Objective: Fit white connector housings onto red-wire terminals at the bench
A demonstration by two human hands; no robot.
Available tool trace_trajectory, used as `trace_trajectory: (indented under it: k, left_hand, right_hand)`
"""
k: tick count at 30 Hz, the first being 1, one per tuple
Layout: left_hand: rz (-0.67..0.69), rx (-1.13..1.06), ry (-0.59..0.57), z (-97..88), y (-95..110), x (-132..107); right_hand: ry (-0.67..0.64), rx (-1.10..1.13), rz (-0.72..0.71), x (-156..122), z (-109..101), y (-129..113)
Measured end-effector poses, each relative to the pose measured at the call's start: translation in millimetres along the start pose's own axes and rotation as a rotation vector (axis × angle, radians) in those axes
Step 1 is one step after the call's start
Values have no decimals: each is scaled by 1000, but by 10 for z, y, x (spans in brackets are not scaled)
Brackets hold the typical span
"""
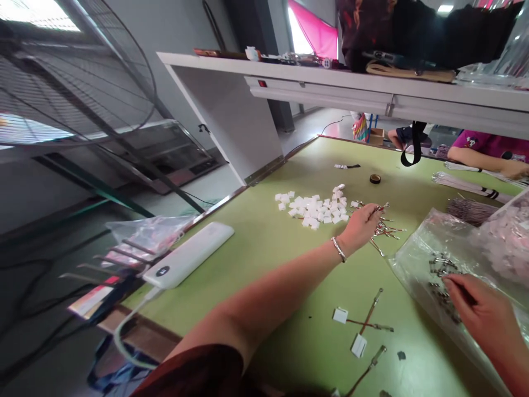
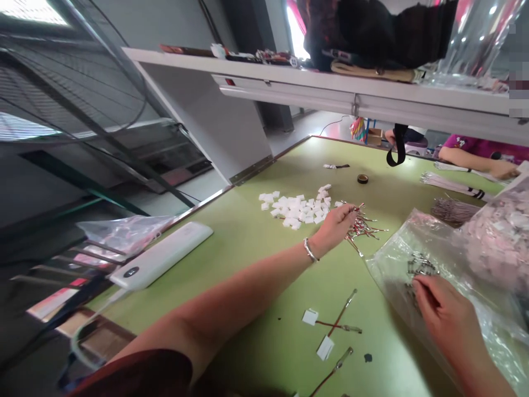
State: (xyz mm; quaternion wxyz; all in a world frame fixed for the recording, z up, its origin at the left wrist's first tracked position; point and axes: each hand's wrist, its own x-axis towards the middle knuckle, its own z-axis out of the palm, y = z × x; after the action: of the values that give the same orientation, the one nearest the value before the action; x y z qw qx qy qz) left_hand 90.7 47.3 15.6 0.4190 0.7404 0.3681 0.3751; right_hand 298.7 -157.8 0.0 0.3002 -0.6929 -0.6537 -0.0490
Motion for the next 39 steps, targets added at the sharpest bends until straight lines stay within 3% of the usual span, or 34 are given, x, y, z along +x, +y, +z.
trace_trajectory:
  k: [6,12,17,25,31,35,39]
  left_hand:
    - [-241,-328,-196,-63,51,-107]
    - [-462,-423,-359,23,36,-339]
    - [-463,-450,-452,70,27,-448]
    - [-443,-472,-443,172,-51,-488]
    - [-487,-483,-428,157,-1,-499]
    - [-482,-471,-497,157,83,-549]
    - [-448,-470,-572,162,108,-592]
  right_hand:
    - [-14,-53,143,78,-164,252]
    - [-289,-109,221,138,-138,231]
    - [-445,-309,202,104,37,86]
    - [-309,-447,111,65,284,110]
    - [-52,-16,159,87,234,18]
    - [-48,262,143,117,283,-302]
    - [-42,317,107,111,391,-493]
